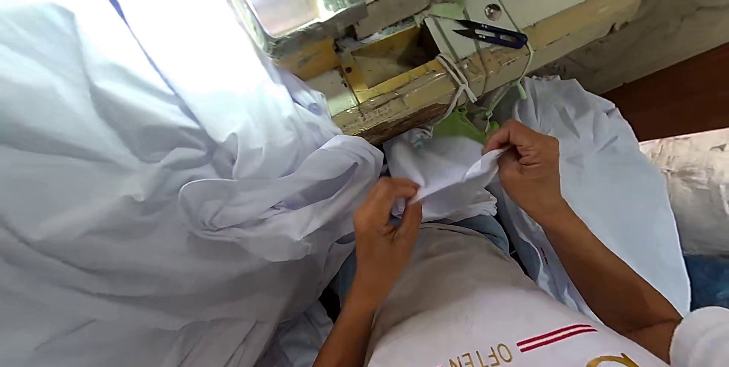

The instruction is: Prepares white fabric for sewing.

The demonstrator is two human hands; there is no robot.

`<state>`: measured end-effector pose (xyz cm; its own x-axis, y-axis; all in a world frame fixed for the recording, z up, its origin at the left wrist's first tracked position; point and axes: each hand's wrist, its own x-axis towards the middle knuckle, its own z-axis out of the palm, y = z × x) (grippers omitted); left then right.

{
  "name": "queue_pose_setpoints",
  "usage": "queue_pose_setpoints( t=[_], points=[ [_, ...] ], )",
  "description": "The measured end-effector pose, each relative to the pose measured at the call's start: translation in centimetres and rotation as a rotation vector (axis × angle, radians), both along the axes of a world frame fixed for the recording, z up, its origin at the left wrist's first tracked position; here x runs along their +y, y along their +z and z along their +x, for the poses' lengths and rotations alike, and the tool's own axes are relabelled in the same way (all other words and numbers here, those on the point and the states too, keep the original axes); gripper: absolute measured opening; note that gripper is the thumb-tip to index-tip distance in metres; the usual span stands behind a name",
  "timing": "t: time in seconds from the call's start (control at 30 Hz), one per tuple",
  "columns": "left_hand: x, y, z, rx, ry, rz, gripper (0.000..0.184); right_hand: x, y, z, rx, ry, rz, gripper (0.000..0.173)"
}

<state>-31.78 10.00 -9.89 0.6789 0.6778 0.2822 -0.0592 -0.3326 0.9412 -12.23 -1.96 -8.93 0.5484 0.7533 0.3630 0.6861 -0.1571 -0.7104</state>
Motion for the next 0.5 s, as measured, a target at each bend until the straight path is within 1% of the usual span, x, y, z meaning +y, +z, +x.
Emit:
queue_pose_setpoints(
  t=[0.03,0.07,0.1,0.13,0.17,0.2,0.23,0.3,0.43,0.5],
  points=[
    [0.1,1.1,-1.2,-0.051,-0.064,-0.165,0.002,0.5,0.9,-0.6,0.189,0.07,0.029,0.019],
    [0.2,1.8,-2.4,-0.096,-0.113,-0.286,0.003,0.9,1.5,-1.1,0.38,0.156,0.06,0.024],
    [0.4,2.4,-3.5,-0.121,-0.135,-0.347,0.006,1.3,1.9,-1.5,0.542,0.255,0.076,0.028],
    [0.5,2.7,-4.5,-0.128,-0.132,-0.364,0.011,1.6,2.1,-1.8,0.663,0.369,0.069,0.026],
    [0.6,3.0,-5.5,-0.123,-0.109,-0.357,0.015,1.9,2.2,-2.1,0.748,0.488,0.046,0.017],
    [0.7,3.3,-6.5,-0.112,-0.078,-0.336,0.018,2.3,2.2,-2.4,0.782,0.59,0.009,0.01],
    [0.8,3.5,-7.4,-0.095,-0.049,-0.31,0.019,2.7,2.3,-3.1,0.77,0.648,-0.022,0.011],
    [1.1,3.8,-9.0,-0.063,-0.005,-0.25,0.017,3.6,2.7,-4.9,0.742,0.707,-0.043,0.014],
    [1.2,4.3,-11.5,0.016,0.069,-0.103,0.017,5.0,3.7,-7.6,0.729,0.799,-0.052,0.011],
    [1.6,4.5,-12.4,0.063,0.107,0.0,0.019,5.5,4.2,-8.5,0.642,0.814,-0.067,0.013]
  ],
)
